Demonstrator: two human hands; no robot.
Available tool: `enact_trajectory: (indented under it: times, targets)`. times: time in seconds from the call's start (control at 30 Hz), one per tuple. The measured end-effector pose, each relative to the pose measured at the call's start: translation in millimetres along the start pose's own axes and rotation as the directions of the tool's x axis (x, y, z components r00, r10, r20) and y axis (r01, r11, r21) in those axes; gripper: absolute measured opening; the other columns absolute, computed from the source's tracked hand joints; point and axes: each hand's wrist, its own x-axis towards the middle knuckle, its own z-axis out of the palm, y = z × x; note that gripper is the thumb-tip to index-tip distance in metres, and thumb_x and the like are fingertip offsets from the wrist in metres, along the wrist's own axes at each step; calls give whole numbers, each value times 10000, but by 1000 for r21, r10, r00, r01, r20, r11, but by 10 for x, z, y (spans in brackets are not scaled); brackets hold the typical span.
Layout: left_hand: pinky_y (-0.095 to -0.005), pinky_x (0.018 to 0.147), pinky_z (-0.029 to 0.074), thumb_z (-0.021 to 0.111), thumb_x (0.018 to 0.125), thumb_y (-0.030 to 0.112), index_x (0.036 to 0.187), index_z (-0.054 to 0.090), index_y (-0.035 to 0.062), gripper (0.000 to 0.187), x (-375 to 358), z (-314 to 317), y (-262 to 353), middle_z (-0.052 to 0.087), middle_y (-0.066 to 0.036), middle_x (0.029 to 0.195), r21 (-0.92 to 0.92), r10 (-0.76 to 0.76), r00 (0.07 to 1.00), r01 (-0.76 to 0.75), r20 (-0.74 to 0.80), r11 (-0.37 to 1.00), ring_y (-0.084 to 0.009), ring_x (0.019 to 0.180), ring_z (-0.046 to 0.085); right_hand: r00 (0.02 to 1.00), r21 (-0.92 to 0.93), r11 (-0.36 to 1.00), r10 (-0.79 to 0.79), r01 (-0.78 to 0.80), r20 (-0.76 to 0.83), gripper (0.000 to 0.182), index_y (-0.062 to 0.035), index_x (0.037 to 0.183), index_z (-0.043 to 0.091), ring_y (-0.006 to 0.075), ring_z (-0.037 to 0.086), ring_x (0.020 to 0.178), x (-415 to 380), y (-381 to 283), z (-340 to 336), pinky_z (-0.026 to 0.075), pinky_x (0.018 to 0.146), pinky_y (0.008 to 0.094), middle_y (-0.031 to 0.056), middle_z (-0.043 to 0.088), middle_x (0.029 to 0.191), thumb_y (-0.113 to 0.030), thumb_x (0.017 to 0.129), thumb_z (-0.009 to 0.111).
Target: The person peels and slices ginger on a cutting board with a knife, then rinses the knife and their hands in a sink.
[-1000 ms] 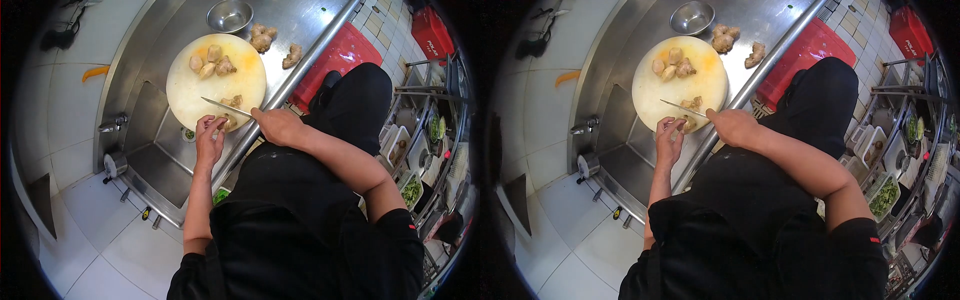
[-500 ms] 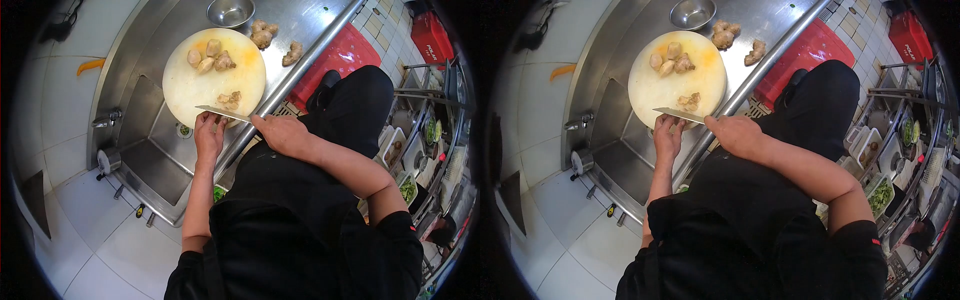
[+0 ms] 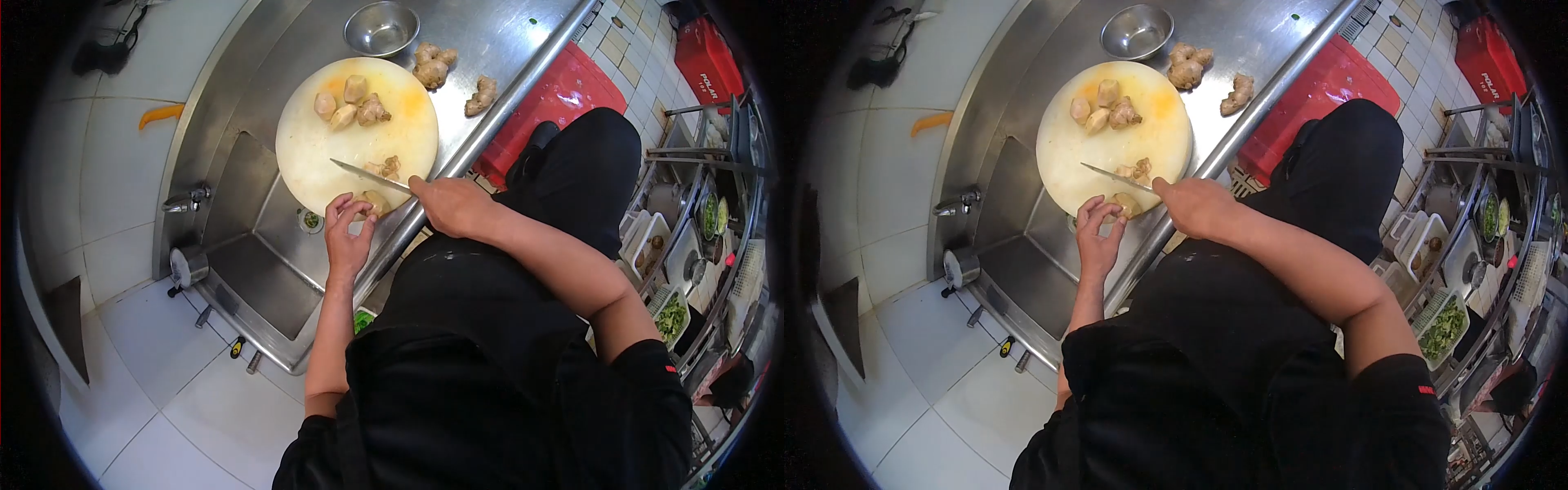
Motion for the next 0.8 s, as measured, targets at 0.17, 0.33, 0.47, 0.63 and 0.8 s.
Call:
enact_trajectory:
  times: [0.17, 0.33, 0.47, 0.63, 0.8]
  targets:
    - [-358, 976, 515, 835, 802, 61, 1032, 730, 56, 253, -74, 131, -191, 578, -129, 1231, -86, -132, 991, 130, -14, 988, -273, 1163, 603, 996, -49, 997, -67, 64, -66, 328, -38, 1227, 525, 410, 714, 860, -315, -8, -92, 554, 763, 534, 207, 706, 905, -89, 905, 559]
    - [-394, 1033, 568, 823, 830, 32, 1125, 677, -37, 337, 0, 112, -15, 561, -133, 1241, -131, -204, 979, 201, -12, 971, -261, 1163, 629, 986, -124, 986, -127, 114, -107, 278, -58, 1181, 528, 389, 721, 823, -478, -46, -64, 565, 723, 507, 183, 696, 877, -95, 907, 559]
    - [-397, 1011, 577, 838, 822, 45, 1154, 678, -41, 378, 63, 92, 58, 580, -138, 1232, -90, -249, 968, 249, 5, 964, -275, 1141, 659, 975, -168, 974, -177, 154, -132, 226, -64, 1137, 526, 383, 725, 804, -460, -52, -62, 571, 698, 490, 173, 691, 878, -96, 915, 549]
    - [-393, 1018, 574, 846, 807, 34, 1153, 685, -35, 389, 96, 61, 91, 605, -126, 1207, -20, -274, 961, 275, 30, 961, -262, 1144, 660, 983, -154, 979, -152, 136, -102, 256, -64, 1177, 522, 383, 722, 805, -370, -73, -30, 571, 695, 498, 190, 690, 876, -109, 926, 539]
    - [-368, 1022, 567, 836, 797, -5, 1128, 692, -7, 360, 48, 129, -61, 585, -113, 1214, -219, -208, 978, 206, 12, 954, -234, 1133, 642, 994, -89, 990, -111, 112, 17, 302, -46, 1227, 516, 416, 712, 836, -32, -89, -34, 554, 712, 534, 234, 693, 880, -116, 934, 539]
